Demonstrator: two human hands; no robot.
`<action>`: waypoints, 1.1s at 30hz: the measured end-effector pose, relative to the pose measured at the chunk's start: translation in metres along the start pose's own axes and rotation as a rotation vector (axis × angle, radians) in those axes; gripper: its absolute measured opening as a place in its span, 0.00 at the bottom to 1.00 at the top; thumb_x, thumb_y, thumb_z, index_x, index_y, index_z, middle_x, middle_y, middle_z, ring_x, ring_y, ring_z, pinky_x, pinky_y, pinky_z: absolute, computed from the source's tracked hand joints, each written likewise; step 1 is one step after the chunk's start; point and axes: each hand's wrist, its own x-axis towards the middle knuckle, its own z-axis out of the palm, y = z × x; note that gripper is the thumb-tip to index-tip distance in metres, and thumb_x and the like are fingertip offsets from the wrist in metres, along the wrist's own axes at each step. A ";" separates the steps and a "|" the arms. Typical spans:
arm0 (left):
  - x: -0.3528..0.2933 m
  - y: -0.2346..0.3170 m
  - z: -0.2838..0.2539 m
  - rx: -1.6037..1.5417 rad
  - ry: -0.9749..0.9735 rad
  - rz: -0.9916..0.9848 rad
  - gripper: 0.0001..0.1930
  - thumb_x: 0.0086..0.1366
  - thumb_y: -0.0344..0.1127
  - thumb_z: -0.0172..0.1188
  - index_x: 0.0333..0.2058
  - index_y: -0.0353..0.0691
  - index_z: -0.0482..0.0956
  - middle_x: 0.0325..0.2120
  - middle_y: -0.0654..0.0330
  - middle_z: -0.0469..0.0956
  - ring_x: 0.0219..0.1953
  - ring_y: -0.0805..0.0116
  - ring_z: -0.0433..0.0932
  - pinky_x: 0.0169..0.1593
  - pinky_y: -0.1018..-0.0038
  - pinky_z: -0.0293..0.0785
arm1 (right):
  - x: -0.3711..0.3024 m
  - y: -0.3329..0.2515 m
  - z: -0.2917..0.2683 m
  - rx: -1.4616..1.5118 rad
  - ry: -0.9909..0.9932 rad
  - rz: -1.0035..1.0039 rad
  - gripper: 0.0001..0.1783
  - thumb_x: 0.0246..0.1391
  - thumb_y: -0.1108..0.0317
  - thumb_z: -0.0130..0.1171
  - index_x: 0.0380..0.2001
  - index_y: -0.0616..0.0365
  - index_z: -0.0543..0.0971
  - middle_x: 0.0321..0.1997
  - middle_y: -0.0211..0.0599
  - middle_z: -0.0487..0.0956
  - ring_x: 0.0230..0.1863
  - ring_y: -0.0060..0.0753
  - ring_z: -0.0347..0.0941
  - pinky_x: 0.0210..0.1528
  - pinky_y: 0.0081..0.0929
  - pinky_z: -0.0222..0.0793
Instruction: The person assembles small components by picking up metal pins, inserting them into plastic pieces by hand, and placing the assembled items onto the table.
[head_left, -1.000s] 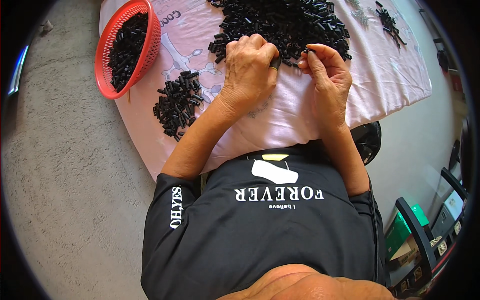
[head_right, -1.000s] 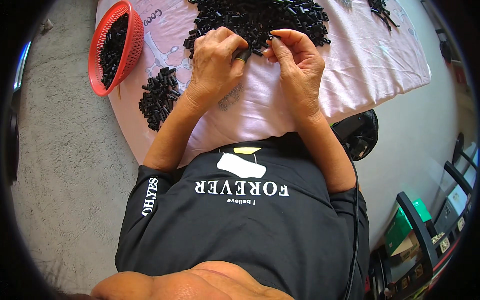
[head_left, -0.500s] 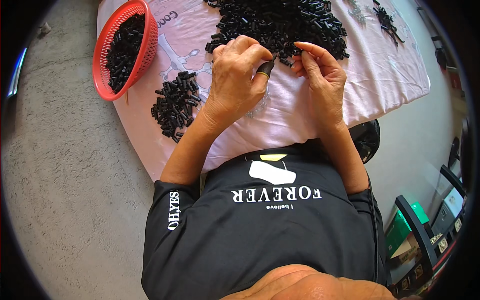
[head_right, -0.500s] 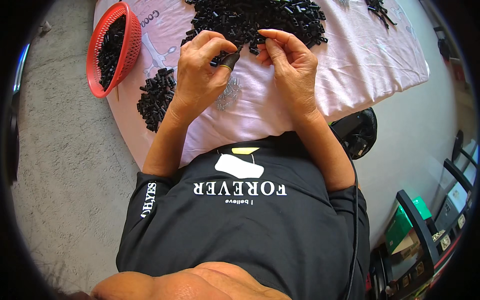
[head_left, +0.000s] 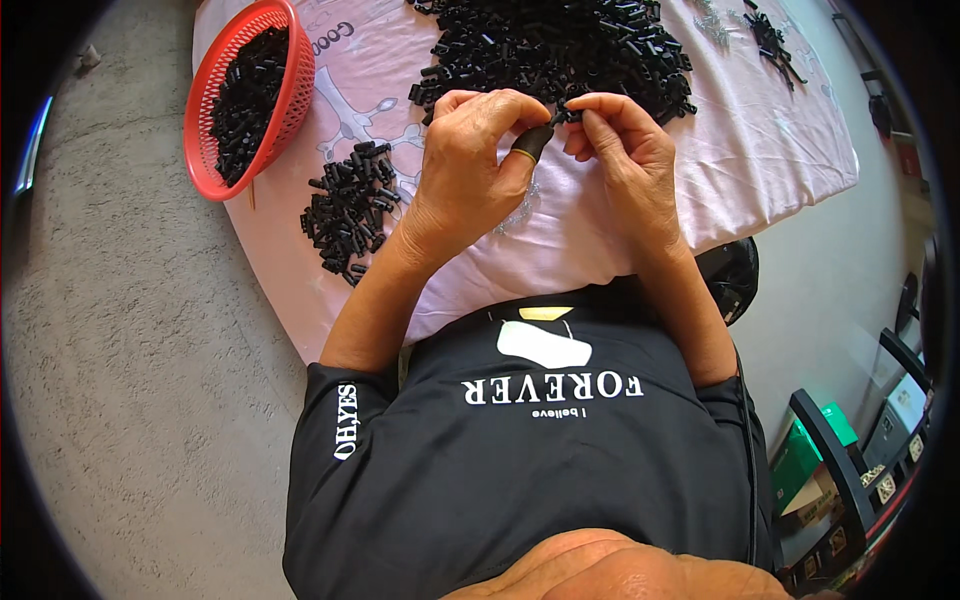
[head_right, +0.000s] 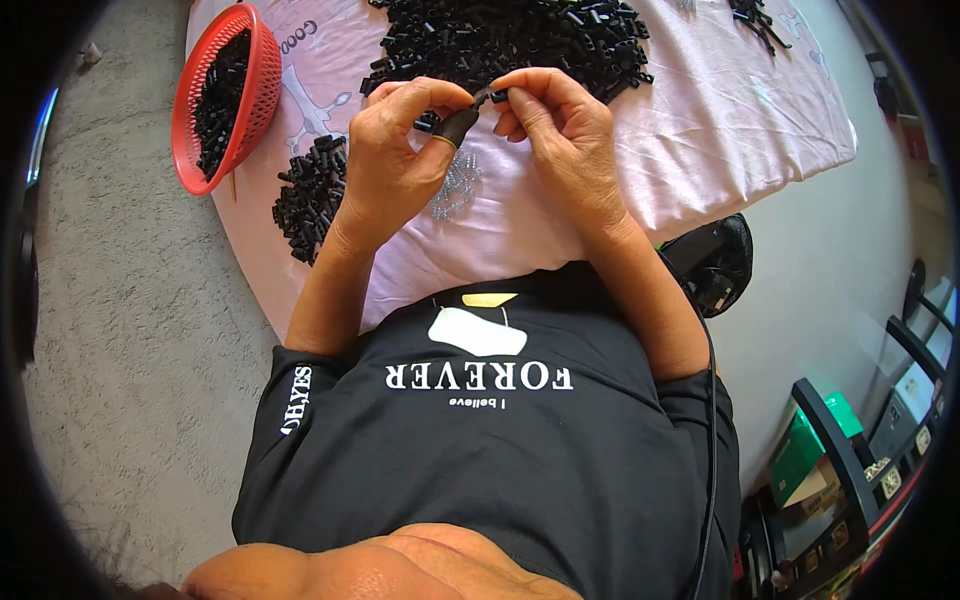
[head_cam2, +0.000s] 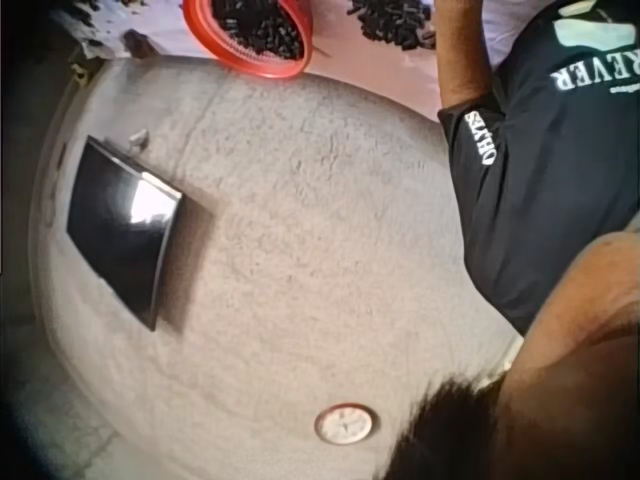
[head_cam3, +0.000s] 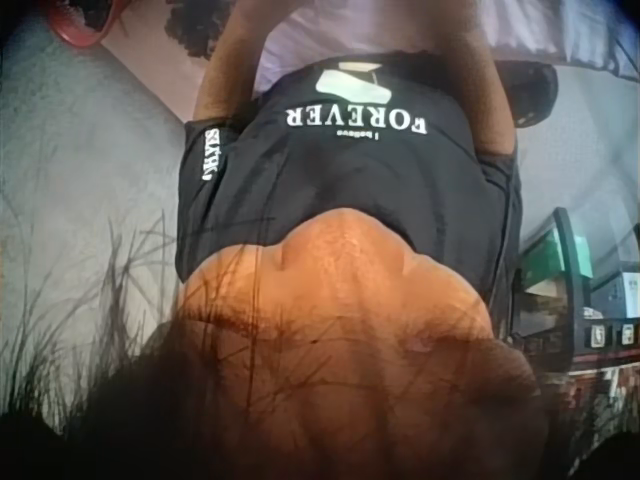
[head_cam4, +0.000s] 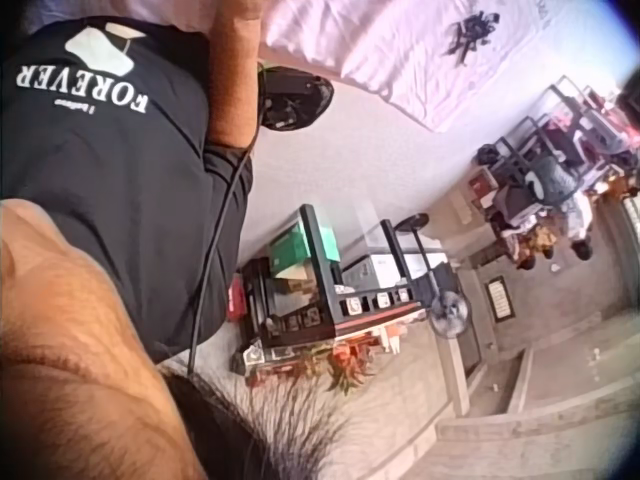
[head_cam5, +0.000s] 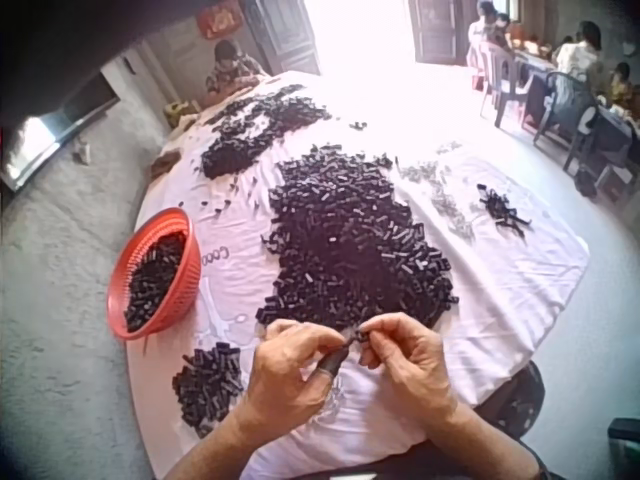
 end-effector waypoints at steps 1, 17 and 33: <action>0.000 0.001 0.000 -0.001 0.000 0.000 0.12 0.51 0.20 0.66 0.36 0.40 0.83 0.30 0.60 0.84 0.33 0.65 0.81 0.46 0.70 0.71 | 0.000 0.000 0.000 0.012 -0.025 0.008 0.08 0.67 0.74 0.53 0.45 0.63 0.80 0.36 0.32 0.82 0.35 0.17 0.76 0.40 0.16 0.74; 0.000 -0.003 0.006 -0.044 0.062 0.103 0.10 0.52 0.22 0.66 0.33 0.40 0.80 0.28 0.61 0.82 0.33 0.61 0.82 0.49 0.66 0.72 | 0.002 -0.004 -0.004 0.086 -0.064 0.100 0.10 0.69 0.72 0.51 0.46 0.63 0.80 0.35 0.33 0.83 0.34 0.17 0.77 0.40 0.16 0.75; -0.007 -0.022 0.011 0.253 -0.040 0.099 0.12 0.51 0.22 0.63 0.35 0.43 0.82 0.33 0.63 0.82 0.39 0.64 0.81 0.53 0.67 0.65 | 0.005 0.003 -0.012 0.301 -0.129 0.143 0.13 0.71 0.67 0.50 0.48 0.60 0.81 0.33 0.29 0.81 0.29 0.12 0.73 0.34 0.11 0.69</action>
